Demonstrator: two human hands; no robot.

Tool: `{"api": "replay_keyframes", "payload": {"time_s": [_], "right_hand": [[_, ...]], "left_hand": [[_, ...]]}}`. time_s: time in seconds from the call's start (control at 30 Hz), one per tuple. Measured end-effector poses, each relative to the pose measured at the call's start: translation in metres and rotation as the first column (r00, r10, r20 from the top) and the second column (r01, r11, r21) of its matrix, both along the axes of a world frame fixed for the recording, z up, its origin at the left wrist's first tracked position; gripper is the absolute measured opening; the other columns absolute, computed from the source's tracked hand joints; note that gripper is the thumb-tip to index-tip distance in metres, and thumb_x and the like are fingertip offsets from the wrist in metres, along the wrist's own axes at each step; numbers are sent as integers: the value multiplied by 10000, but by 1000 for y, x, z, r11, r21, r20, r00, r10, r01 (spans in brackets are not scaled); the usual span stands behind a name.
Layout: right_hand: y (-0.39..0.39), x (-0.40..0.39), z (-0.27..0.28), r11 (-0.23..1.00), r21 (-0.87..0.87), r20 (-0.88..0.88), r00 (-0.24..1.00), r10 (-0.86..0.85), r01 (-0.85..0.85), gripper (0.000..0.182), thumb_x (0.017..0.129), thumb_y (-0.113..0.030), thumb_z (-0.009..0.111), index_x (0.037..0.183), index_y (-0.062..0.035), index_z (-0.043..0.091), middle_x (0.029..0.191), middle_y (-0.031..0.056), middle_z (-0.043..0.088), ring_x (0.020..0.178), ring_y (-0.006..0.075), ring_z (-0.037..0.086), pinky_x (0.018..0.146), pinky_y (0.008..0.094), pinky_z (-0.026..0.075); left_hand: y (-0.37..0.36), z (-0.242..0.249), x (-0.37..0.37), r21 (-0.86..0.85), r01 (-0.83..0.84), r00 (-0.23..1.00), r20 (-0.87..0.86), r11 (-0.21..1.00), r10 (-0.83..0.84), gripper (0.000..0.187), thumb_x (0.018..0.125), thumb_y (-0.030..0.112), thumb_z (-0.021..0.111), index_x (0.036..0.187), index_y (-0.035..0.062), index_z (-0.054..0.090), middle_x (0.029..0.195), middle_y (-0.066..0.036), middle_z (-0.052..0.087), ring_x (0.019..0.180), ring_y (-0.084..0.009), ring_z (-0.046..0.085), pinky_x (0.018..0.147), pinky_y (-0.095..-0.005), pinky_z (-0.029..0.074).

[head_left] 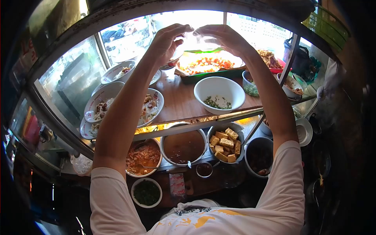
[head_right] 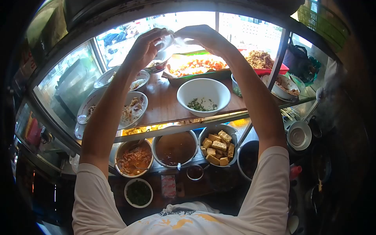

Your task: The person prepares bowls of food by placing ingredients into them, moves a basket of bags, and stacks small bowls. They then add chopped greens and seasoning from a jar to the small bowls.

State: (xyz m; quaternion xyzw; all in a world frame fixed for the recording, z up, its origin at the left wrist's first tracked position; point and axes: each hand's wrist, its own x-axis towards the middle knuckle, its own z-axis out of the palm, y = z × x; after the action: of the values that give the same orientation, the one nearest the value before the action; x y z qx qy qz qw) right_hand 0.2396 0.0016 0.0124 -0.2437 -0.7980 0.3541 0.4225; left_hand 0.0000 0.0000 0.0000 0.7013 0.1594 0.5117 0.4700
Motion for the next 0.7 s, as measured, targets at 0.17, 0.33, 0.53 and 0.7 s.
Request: {"api": "replay_keyframes", "payload": {"time_s": [0.17, 0.33, 0.53, 0.7], "right_hand": [[39, 23, 7, 977, -60, -226, 956, 185, -203, 365, 928, -275, 622, 1210, -43, 610, 1223, 86, 608, 1137, 178, 563, 975, 325, 451], [58, 18, -5, 947, -272, 21, 985, -173, 173, 347, 939, -265, 581, 1193, -31, 617, 1206, 116, 610, 1067, 208, 600, 919, 314, 498], [113, 34, -83, 858, 349, 867, 220, -448, 376, 200, 756, -219, 706, 935, -146, 757, 863, 59, 730, 821, 174, 677, 728, 334, 521], [127, 37, -93, 860, 127, 864, 371, -340, 495, 246, 778, -263, 719, 993, -143, 722, 881, 45, 702, 733, 174, 673, 605, 344, 547]], "left_hand": [[28, 14, -10, -180, 207, 977, 90, 962, -193, 206, 940, 250, 598, 1040, 71, 620, 874, -36, 616, 774, -133, 543, 748, -277, 420], [43, 26, -8, 52, -180, 940, -286, 982, 187, 163, 753, 38, 476, 718, 11, 633, 673, -45, 563, 656, -122, 497, 652, -247, 399], [48, 20, -2, 524, -425, 751, -251, 738, 611, 184, 737, 12, 523, 728, 51, 703, 611, -50, 594, 562, -103, 519, 563, -258, 409], [57, 11, -6, 534, -416, 678, -357, 736, 642, 219, 746, 7, 520, 775, 41, 735, 600, -77, 636, 515, -120, 559, 513, -278, 440]]}}
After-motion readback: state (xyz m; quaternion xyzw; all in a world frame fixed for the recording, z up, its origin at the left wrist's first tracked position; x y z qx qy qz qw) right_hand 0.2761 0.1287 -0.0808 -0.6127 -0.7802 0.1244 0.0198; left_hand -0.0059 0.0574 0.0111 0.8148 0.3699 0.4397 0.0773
